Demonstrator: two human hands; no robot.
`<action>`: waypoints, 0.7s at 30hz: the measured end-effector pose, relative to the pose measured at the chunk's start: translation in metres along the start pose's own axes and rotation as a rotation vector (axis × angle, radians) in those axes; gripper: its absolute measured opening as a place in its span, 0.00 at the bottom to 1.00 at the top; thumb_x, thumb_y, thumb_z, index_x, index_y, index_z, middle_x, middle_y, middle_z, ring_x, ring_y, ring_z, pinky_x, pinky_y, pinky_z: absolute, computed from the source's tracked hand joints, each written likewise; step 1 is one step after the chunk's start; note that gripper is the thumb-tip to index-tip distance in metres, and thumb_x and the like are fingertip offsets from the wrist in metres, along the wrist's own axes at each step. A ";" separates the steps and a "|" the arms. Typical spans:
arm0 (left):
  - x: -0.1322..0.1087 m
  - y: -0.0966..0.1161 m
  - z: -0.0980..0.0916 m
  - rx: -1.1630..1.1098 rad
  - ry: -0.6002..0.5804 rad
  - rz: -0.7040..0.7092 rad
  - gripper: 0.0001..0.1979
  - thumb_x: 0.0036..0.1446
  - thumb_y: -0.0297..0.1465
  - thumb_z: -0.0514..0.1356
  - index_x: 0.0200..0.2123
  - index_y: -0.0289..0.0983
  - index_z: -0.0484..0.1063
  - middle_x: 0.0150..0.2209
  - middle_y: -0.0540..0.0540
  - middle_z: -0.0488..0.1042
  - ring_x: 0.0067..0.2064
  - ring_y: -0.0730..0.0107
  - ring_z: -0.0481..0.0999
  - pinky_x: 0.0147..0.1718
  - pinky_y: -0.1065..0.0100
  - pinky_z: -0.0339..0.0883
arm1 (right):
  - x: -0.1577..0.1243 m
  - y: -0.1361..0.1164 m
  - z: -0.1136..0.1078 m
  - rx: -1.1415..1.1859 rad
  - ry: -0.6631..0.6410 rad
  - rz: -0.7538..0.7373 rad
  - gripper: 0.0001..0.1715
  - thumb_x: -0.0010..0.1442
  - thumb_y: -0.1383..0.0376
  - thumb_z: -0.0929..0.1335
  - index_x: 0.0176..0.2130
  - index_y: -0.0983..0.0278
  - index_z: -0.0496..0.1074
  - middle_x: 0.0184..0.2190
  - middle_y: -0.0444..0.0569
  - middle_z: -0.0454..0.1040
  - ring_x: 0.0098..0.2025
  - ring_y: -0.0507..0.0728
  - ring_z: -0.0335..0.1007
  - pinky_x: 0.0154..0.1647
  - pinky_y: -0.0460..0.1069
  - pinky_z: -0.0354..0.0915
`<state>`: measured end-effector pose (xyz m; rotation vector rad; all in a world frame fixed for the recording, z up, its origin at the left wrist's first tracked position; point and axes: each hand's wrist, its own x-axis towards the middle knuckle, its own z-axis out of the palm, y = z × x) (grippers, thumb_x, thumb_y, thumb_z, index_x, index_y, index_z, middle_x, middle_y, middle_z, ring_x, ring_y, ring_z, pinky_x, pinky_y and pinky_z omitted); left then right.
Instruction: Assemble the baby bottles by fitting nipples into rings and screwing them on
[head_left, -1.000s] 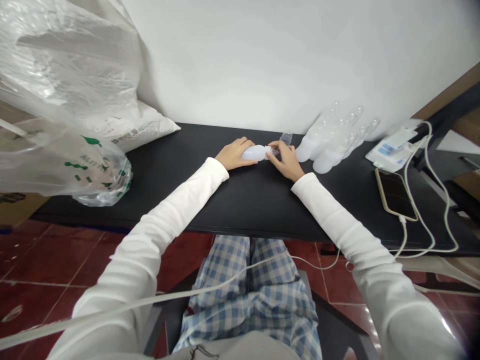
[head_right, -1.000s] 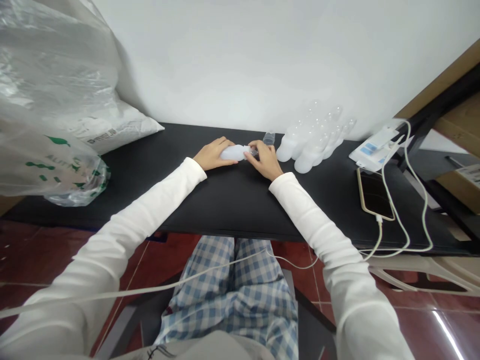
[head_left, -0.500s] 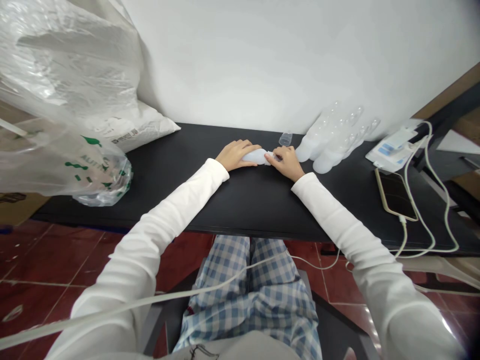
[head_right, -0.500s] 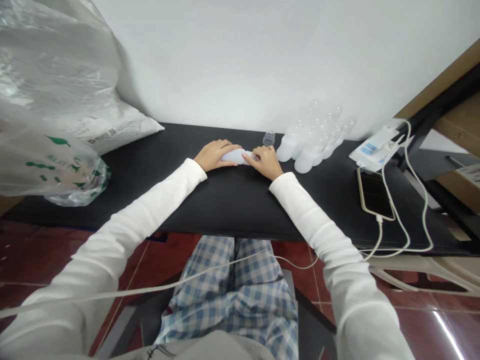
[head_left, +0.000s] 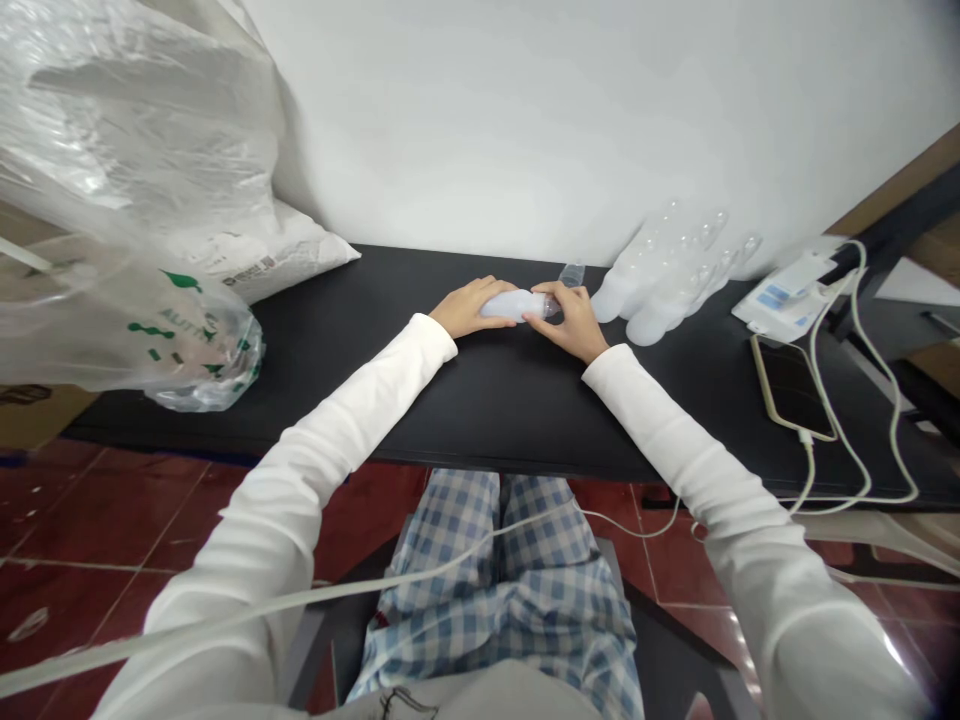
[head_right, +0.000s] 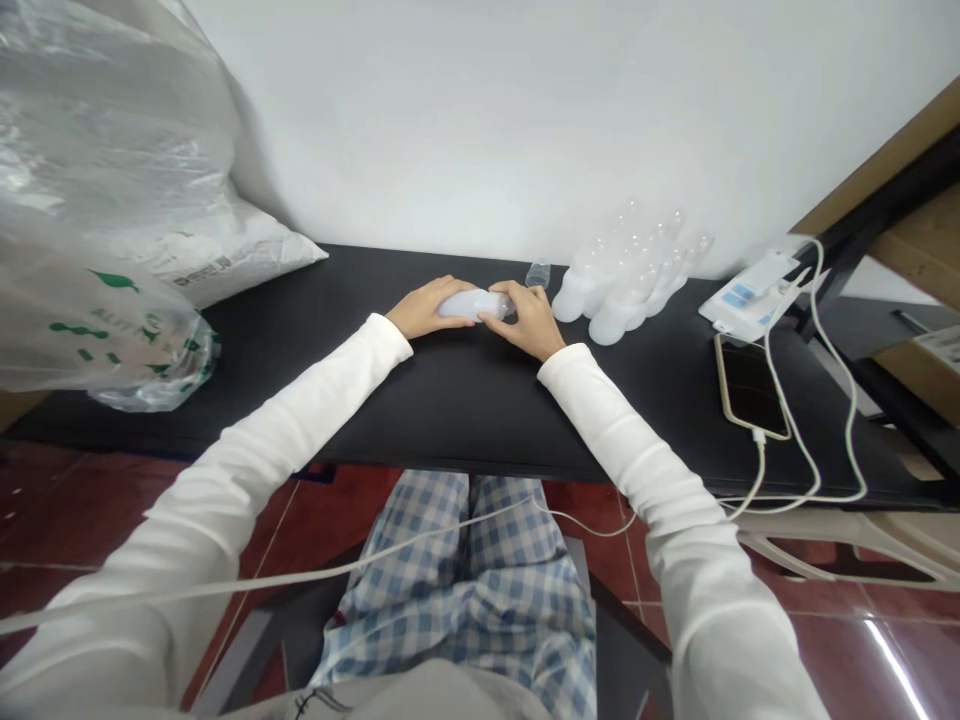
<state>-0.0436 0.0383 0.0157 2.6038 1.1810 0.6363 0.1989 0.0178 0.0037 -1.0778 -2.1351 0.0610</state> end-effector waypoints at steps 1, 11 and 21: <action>0.000 0.000 -0.001 -0.012 -0.010 -0.007 0.30 0.61 0.48 0.64 0.62 0.43 0.68 0.55 0.42 0.74 0.58 0.54 0.72 0.57 0.57 0.67 | 0.000 -0.001 -0.001 0.005 -0.006 -0.007 0.29 0.64 0.42 0.67 0.52 0.61 0.71 0.47 0.53 0.79 0.42 0.62 0.74 0.53 0.59 0.60; 0.002 0.001 0.005 0.030 0.033 0.004 0.32 0.61 0.49 0.64 0.64 0.40 0.68 0.55 0.41 0.76 0.56 0.56 0.76 0.55 0.62 0.67 | 0.001 -0.006 -0.001 0.378 0.056 0.196 0.32 0.56 0.36 0.70 0.39 0.61 0.70 0.28 0.43 0.72 0.29 0.53 0.65 0.33 0.50 0.62; 0.003 0.008 0.014 0.225 0.097 0.110 0.30 0.63 0.50 0.61 0.61 0.39 0.71 0.52 0.38 0.77 0.51 0.54 0.78 0.53 0.58 0.67 | 0.004 0.003 0.004 0.358 0.140 0.285 0.35 0.67 0.36 0.59 0.30 0.61 0.69 0.26 0.46 0.72 0.27 0.53 0.64 0.32 0.51 0.63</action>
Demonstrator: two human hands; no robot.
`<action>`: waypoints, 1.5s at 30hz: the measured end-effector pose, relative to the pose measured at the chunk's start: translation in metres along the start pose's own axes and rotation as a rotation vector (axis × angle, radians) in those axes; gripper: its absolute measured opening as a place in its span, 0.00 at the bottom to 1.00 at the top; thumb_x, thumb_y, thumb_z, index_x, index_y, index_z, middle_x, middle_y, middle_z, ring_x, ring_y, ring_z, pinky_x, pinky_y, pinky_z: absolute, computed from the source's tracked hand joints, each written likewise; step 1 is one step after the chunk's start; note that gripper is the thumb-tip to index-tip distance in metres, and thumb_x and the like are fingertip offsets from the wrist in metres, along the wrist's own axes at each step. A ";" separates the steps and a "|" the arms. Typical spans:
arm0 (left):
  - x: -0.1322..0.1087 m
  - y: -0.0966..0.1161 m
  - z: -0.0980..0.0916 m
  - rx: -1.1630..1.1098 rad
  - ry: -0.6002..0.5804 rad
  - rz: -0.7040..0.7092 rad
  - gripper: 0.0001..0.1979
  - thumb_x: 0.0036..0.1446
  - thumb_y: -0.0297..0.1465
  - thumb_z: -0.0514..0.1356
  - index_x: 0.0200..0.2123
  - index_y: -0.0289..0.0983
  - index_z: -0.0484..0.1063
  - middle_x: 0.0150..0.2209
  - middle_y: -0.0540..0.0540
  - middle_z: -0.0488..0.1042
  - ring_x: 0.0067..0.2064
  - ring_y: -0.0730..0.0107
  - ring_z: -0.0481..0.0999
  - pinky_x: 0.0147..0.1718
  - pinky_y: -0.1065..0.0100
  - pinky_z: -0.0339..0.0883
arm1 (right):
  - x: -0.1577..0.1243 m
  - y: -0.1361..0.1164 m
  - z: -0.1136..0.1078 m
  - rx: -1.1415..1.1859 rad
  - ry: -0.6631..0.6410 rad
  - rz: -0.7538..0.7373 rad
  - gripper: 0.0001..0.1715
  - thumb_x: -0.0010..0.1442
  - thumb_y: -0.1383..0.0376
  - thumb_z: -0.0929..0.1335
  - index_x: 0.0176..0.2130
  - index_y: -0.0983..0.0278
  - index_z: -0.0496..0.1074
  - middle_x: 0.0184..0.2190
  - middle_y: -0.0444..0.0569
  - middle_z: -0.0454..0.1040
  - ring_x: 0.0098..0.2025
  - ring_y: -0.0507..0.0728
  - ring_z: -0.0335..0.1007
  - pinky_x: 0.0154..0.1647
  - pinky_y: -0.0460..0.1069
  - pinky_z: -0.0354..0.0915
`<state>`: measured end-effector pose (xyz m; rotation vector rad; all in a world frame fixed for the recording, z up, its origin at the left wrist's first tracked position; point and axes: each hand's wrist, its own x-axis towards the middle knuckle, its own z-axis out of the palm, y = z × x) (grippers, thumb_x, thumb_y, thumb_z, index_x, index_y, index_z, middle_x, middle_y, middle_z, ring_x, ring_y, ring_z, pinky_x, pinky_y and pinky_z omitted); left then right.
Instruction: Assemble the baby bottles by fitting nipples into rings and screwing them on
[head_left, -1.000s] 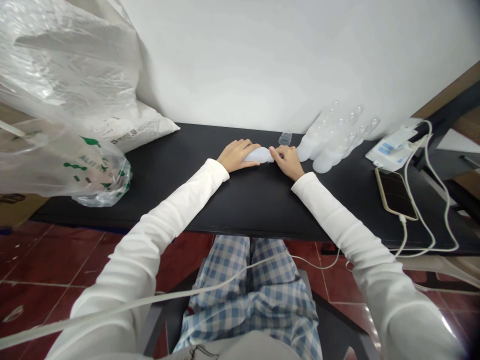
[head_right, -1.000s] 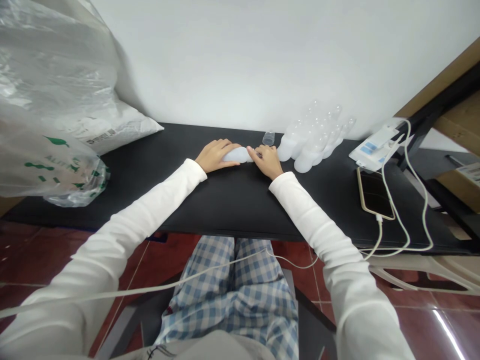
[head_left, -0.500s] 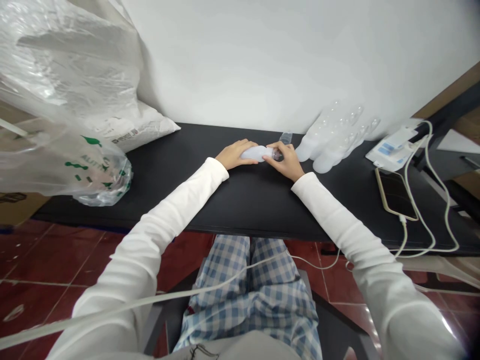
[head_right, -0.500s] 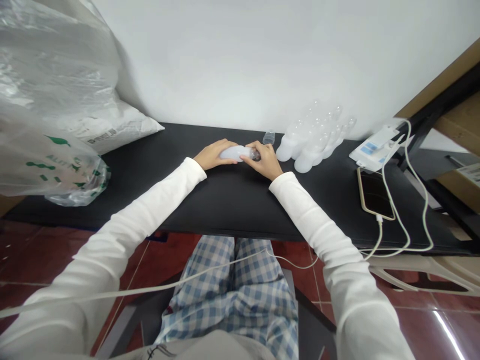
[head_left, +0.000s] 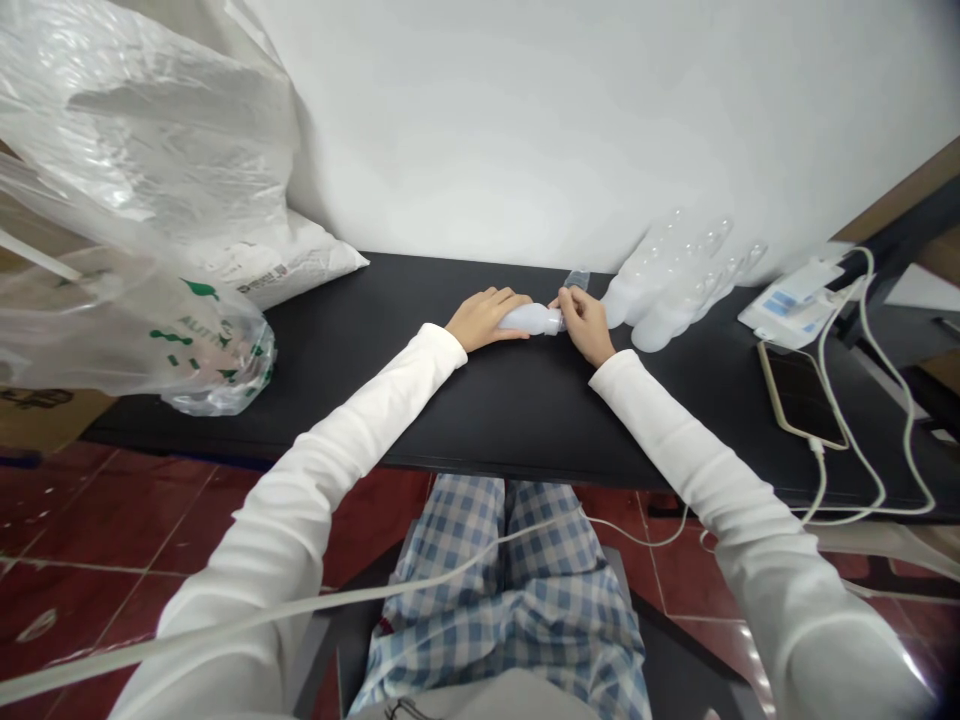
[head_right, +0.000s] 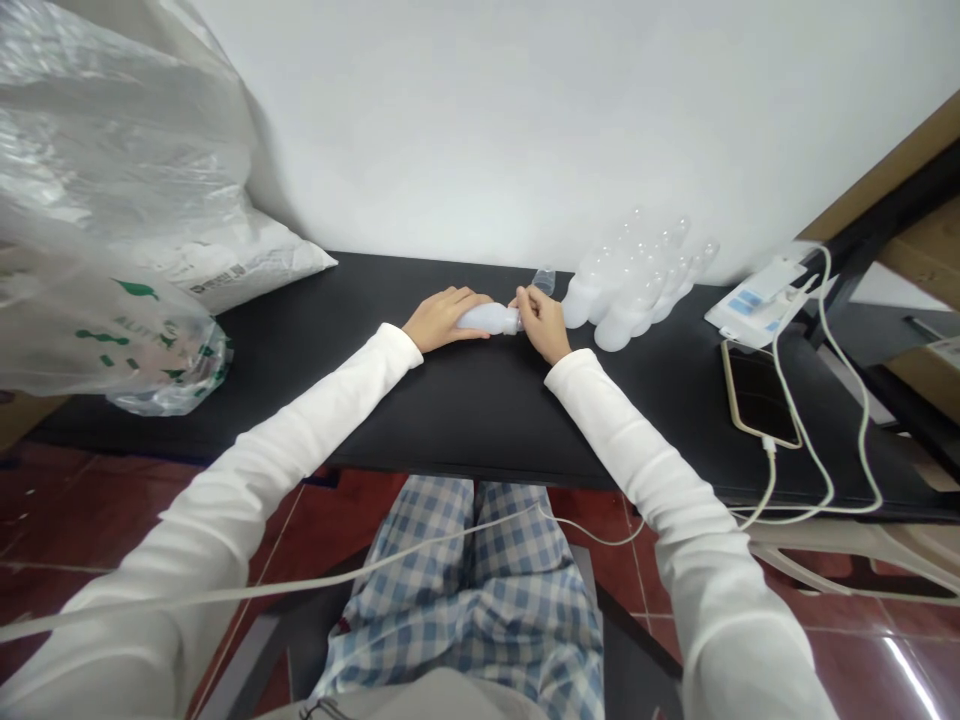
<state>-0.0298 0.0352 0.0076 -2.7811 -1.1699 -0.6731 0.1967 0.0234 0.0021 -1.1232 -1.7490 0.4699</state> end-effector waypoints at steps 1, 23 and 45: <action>0.000 0.001 0.000 -0.004 0.006 -0.015 0.30 0.63 0.50 0.61 0.61 0.38 0.70 0.52 0.38 0.77 0.51 0.53 0.77 0.53 0.58 0.67 | 0.000 0.001 0.000 -0.052 0.015 -0.027 0.35 0.69 0.38 0.57 0.32 0.61 0.70 0.28 0.47 0.74 0.30 0.55 0.67 0.35 0.52 0.66; -0.004 -0.018 -0.015 0.083 0.012 -0.444 0.26 0.65 0.43 0.59 0.61 0.35 0.67 0.56 0.34 0.71 0.56 0.46 0.72 0.55 0.52 0.68 | 0.020 0.032 0.019 -0.611 0.040 -0.013 0.37 0.66 0.65 0.61 0.71 0.69 0.54 0.76 0.67 0.36 0.78 0.77 0.28 0.70 0.80 0.41; -0.004 -0.023 -0.012 -0.037 0.010 -0.282 0.28 0.62 0.43 0.62 0.62 0.37 0.67 0.55 0.35 0.70 0.54 0.48 0.71 0.54 0.50 0.71 | 0.010 0.037 0.007 -0.192 0.150 -0.106 0.28 0.70 0.48 0.61 0.62 0.59 0.62 0.58 0.60 0.58 0.67 0.66 0.58 0.65 0.66 0.68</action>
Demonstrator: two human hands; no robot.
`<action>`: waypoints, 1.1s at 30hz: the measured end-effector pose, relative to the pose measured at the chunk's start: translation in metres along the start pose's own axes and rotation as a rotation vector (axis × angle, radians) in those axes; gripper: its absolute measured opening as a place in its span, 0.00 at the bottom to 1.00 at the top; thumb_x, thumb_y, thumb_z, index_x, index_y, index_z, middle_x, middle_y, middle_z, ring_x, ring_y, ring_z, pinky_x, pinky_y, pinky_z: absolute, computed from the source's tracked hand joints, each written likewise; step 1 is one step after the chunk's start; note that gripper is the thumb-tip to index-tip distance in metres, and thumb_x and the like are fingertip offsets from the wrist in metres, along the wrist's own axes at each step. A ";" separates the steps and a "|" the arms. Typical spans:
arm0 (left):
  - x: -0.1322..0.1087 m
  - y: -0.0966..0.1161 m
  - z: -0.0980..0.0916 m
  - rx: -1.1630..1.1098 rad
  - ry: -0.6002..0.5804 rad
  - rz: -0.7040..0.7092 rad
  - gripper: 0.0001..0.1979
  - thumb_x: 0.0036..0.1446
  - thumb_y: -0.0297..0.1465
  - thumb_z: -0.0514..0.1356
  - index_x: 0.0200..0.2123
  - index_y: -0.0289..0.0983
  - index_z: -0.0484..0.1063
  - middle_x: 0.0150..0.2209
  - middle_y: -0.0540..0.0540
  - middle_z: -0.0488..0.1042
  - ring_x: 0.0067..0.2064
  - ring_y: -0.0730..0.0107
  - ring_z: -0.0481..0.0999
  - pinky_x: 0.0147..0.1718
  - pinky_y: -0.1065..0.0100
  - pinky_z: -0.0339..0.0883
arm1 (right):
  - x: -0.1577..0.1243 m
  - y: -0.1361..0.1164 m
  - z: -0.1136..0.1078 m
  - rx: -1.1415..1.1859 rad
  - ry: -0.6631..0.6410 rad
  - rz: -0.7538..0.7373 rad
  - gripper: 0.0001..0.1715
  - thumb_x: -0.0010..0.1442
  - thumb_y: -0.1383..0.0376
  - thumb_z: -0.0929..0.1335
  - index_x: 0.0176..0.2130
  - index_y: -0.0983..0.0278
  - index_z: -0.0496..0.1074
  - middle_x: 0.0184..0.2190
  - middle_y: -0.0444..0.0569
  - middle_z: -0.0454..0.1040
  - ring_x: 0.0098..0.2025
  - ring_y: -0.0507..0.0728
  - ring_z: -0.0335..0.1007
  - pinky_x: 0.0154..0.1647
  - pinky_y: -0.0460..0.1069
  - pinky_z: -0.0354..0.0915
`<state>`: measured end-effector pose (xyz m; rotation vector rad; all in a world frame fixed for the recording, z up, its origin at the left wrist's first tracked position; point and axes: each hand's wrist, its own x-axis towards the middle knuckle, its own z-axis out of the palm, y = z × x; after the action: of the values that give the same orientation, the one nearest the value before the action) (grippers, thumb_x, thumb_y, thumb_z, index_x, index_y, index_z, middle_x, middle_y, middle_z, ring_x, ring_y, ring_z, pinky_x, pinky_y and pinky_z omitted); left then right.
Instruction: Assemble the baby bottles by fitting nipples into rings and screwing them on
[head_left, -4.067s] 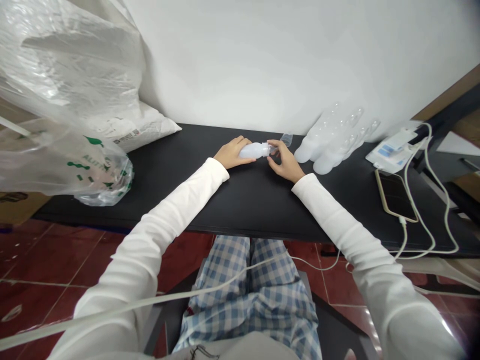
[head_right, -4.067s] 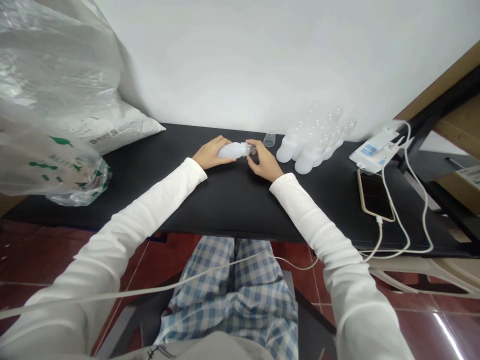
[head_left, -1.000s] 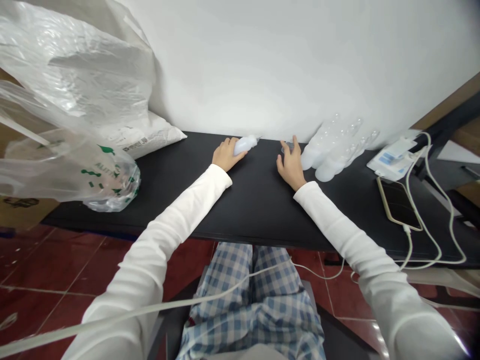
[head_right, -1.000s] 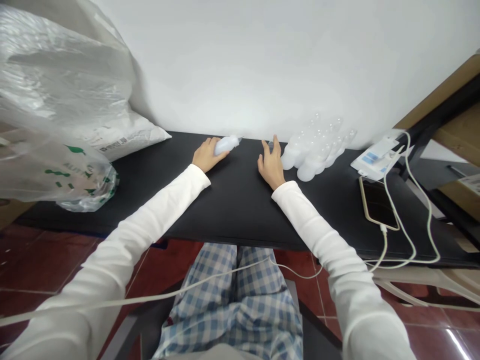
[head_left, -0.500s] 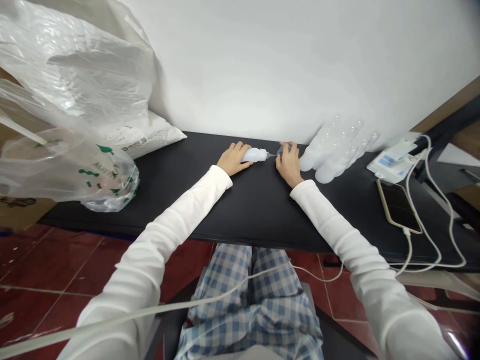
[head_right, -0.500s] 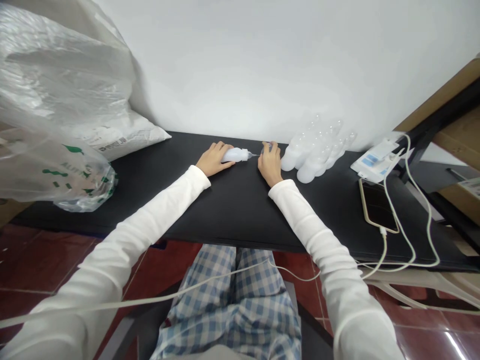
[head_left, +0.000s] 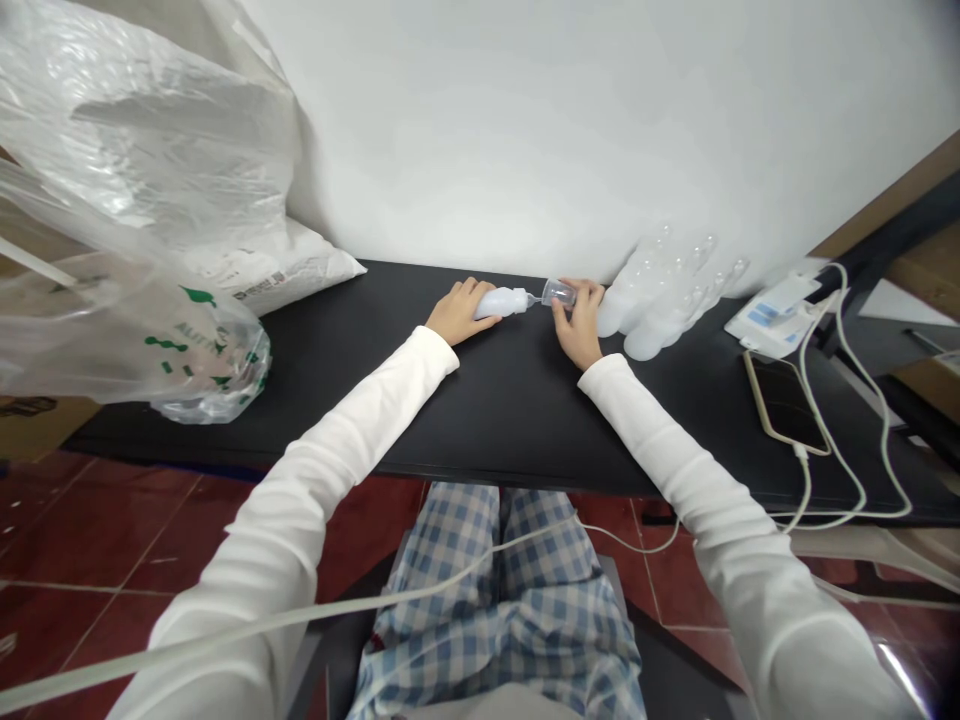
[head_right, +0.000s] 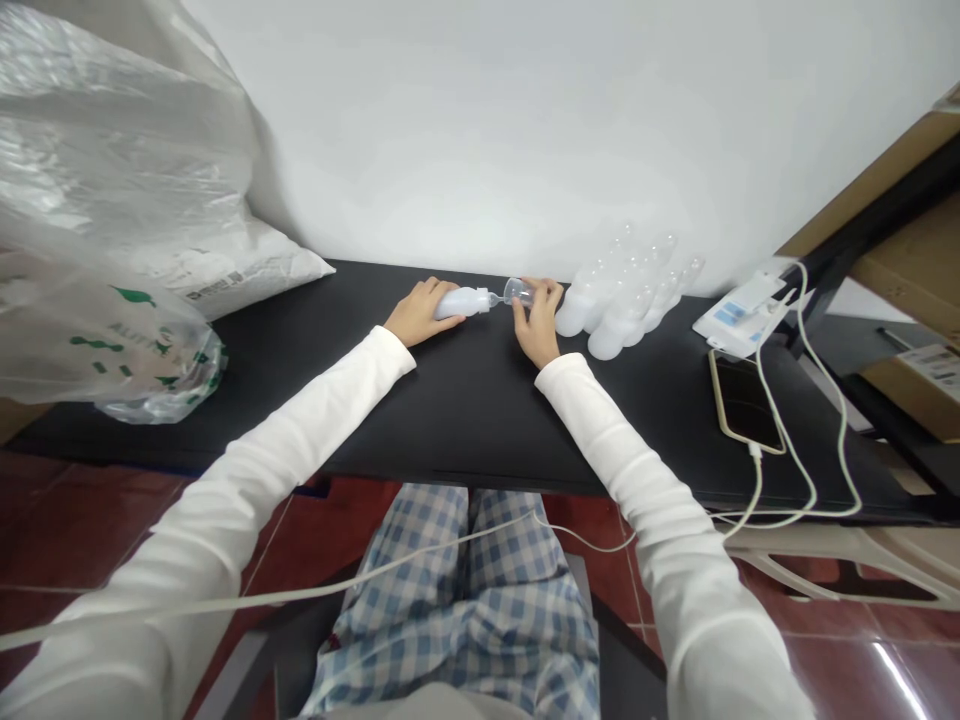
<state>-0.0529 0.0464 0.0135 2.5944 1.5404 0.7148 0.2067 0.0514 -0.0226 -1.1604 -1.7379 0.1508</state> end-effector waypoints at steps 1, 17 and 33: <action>0.000 0.000 0.000 -0.003 0.001 0.002 0.28 0.62 0.43 0.62 0.61 0.37 0.67 0.55 0.35 0.70 0.54 0.48 0.72 0.54 0.50 0.71 | -0.001 0.000 0.000 0.033 -0.022 0.013 0.28 0.69 0.47 0.62 0.61 0.59 0.62 0.58 0.60 0.58 0.66 0.65 0.60 0.63 0.65 0.71; -0.001 -0.003 -0.002 -0.066 -0.066 0.106 0.30 0.63 0.46 0.62 0.63 0.38 0.67 0.54 0.37 0.71 0.56 0.50 0.72 0.55 0.53 0.70 | -0.001 -0.016 -0.006 0.375 -0.288 -0.027 0.26 0.62 0.46 0.69 0.52 0.57 0.62 0.54 0.54 0.63 0.59 0.61 0.66 0.61 0.59 0.70; 0.001 -0.007 0.000 -0.025 -0.047 0.140 0.28 0.62 0.46 0.63 0.61 0.39 0.69 0.54 0.38 0.73 0.53 0.52 0.73 0.53 0.56 0.70 | -0.001 -0.022 -0.007 0.376 -0.353 -0.014 0.25 0.59 0.51 0.71 0.50 0.57 0.62 0.54 0.54 0.66 0.56 0.60 0.69 0.54 0.57 0.74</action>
<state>-0.0588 0.0505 0.0119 2.7005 1.3398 0.6733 0.1986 0.0362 -0.0071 -0.8784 -1.9157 0.6789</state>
